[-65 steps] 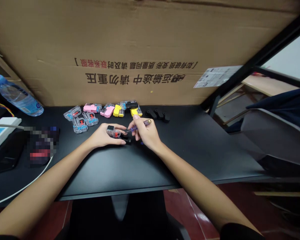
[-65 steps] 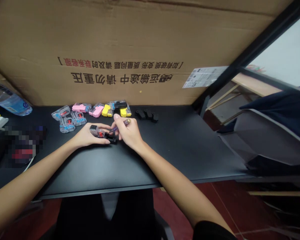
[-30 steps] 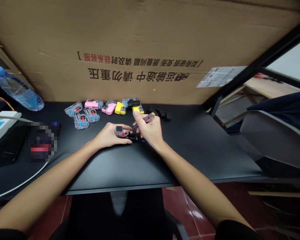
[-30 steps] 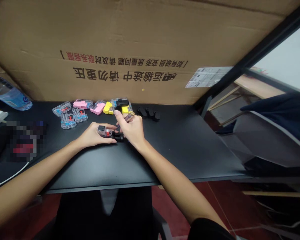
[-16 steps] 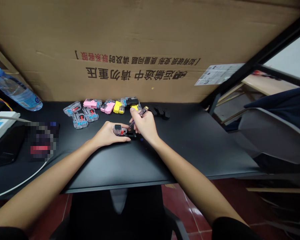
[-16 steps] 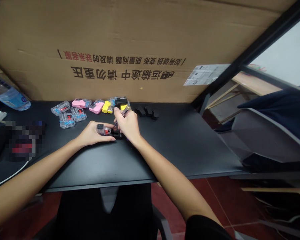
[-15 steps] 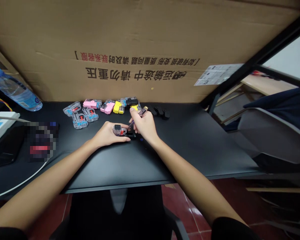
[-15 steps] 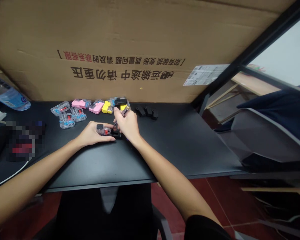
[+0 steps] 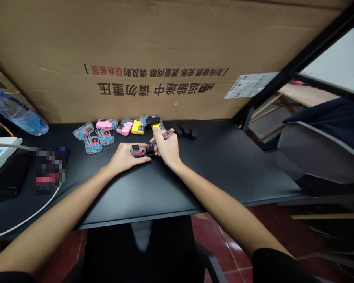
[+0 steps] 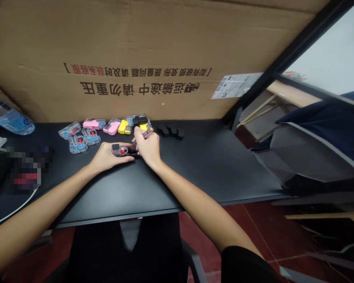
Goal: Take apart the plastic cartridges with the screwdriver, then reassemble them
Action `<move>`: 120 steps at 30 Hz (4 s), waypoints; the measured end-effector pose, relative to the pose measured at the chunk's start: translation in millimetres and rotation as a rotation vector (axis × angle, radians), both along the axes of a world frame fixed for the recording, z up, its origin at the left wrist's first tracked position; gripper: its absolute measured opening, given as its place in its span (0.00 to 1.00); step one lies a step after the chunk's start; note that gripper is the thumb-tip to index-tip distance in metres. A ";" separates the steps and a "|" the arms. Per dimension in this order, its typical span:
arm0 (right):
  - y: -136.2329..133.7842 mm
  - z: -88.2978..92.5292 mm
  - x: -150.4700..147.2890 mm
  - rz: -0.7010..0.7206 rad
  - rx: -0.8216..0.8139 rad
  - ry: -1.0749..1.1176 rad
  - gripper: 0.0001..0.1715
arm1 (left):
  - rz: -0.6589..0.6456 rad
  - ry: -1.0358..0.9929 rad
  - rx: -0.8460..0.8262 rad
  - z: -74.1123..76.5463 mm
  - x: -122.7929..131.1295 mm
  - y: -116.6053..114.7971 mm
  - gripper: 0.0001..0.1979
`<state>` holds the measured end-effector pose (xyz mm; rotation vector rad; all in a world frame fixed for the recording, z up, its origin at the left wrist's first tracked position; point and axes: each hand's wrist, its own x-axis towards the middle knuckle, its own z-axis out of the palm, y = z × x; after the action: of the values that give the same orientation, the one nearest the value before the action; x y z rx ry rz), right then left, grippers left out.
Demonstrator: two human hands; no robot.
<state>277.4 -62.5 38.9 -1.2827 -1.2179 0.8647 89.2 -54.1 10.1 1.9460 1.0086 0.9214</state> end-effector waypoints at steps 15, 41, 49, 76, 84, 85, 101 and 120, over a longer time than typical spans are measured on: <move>8.4 -4.9 -0.4 0.017 -0.069 0.054 0.32 | -0.070 -0.010 0.028 3.9 1.1 -1.8 0.23; -5.5 -4.0 -7.3 -0.004 0.082 -0.011 0.38 | 0.004 0.001 0.005 2.3 -3.4 8.2 0.25; -5.9 -1.4 -6.0 0.007 0.119 -0.126 0.37 | -0.014 -0.006 0.007 1.7 -2.8 8.9 0.24; -9.2 -12.0 6.8 -0.043 0.290 -0.202 0.34 | 0.012 -0.002 0.026 0.8 -7.1 9.9 0.27; 2.9 -7.6 23.2 -0.071 0.335 -0.184 0.36 | 0.042 0.004 -0.003 2.3 -8.5 11.5 0.29; 3.3 -7.8 23.1 -0.060 0.348 -0.193 0.36 | 0.044 -0.003 -0.006 2.0 -8.4 12.0 0.29; 2.4 -8.6 24.7 -0.002 0.343 -0.266 0.40 | 0.041 -0.070 -0.021 -2.2 -8.7 16.3 0.28; 8.7 -10.5 39.9 0.435 0.266 -0.757 0.11 | 0.399 -0.395 0.078 6.6 -15.1 22.8 0.17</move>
<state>317.3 -53.8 28.4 -1.1713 -2.1906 0.4774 74.1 -31.3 16.7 1.5552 1.1510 1.5178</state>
